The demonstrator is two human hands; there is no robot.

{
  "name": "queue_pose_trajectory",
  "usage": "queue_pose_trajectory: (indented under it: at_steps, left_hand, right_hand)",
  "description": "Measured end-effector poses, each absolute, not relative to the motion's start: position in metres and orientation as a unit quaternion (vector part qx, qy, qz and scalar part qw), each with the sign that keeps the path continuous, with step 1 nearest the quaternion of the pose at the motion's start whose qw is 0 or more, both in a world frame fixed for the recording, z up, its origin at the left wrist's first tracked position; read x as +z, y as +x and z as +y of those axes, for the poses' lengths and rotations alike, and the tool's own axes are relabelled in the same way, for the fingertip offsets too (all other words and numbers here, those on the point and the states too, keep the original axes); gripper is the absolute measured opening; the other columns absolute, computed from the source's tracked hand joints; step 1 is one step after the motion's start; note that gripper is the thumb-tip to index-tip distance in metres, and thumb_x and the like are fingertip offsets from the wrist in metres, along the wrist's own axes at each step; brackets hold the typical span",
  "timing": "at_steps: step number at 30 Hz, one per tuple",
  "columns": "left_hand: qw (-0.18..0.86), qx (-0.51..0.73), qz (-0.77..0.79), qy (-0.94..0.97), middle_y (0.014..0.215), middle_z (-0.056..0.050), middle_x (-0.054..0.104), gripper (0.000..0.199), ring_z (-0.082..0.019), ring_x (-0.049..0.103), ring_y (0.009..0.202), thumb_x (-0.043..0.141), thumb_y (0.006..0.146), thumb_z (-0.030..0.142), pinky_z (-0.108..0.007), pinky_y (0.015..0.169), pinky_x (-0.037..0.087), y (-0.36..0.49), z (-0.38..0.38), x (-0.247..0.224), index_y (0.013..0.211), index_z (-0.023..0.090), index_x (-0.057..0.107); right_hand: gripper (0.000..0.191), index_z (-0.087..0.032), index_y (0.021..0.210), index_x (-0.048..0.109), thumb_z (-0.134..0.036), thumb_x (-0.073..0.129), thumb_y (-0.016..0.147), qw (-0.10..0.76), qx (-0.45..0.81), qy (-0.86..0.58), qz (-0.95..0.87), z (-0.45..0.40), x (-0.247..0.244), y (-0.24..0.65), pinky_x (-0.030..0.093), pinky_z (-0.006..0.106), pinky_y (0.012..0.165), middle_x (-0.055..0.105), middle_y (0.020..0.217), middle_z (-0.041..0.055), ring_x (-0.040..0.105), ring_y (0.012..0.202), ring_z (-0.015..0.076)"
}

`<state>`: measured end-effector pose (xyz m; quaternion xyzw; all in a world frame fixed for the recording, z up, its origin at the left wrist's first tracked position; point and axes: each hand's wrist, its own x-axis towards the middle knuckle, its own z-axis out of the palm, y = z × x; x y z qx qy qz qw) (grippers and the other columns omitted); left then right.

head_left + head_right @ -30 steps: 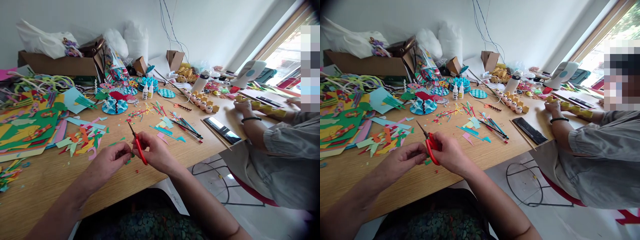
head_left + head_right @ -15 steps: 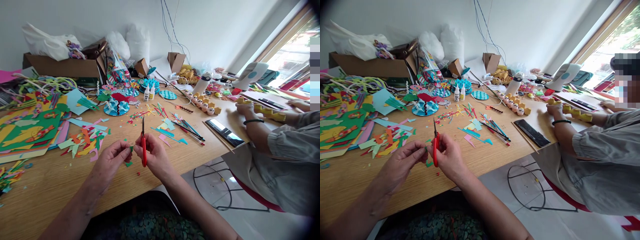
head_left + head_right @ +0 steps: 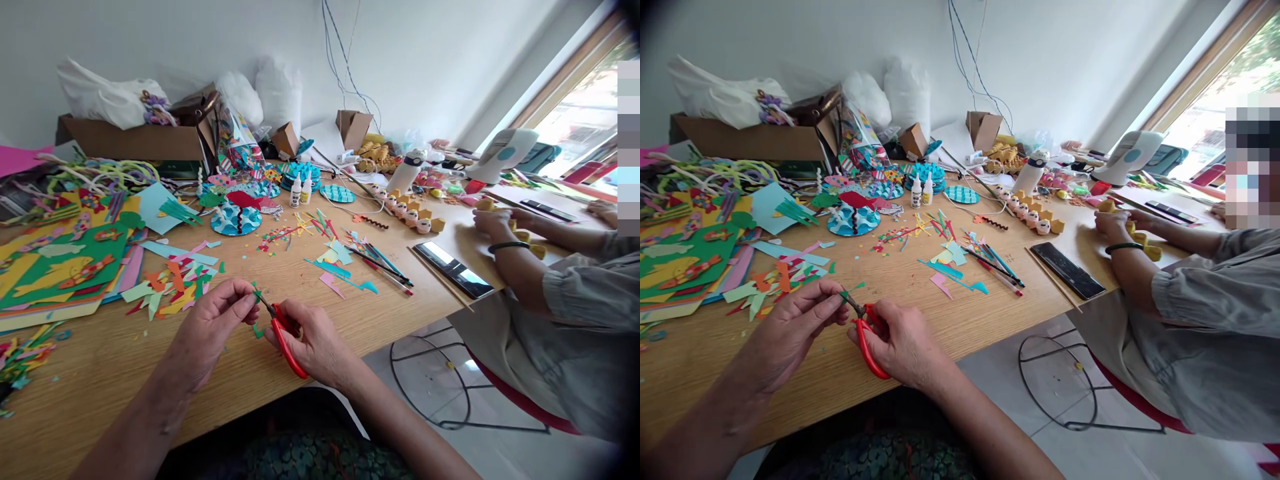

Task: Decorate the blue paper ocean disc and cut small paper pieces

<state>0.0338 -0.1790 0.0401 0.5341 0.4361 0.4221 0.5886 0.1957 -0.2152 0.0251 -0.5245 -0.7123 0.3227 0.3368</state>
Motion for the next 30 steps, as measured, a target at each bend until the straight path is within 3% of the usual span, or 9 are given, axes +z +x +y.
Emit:
queue_pose_trajectory:
  at_steps: [17, 30]
  left_hand:
    - [0.566, 0.4, 0.453, 0.561, 0.064, 0.004, 0.058, 0.012, -0.01, 0.055, 0.062, 0.063, 0.07, 0.03, -0.021, 0.061, 0.046, 0.0346, -0.1776, 0.0443, 0.07, 0.018, 0.06]
    - [0.579, 0.436, 0.448, 0.524, 0.067, 0.005, 0.058, 0.014, -0.009, 0.057, 0.063, 0.066, 0.071, 0.031, -0.021, 0.063, 0.047, 0.0324, -0.1779, 0.0381, 0.074, 0.019, 0.061]
  right_hand:
    - [0.036, -0.019, 0.058, 0.036, -0.038, 0.058, 0.08, 0.347, 0.347, -0.533, -0.689, -0.2197, 0.0211, 0.1972, 0.019, 0.02, 0.046, 0.03, 0.05, -0.0077, 0.025, 0.049, 0.0061]
    - [0.037, -0.018, 0.057, 0.039, -0.039, 0.057, 0.08, 0.345, 0.374, -0.537, -0.673, -0.219, 0.0195, 0.1972, 0.02, 0.021, 0.047, 0.031, 0.053, -0.007, 0.026, 0.051, 0.0061]
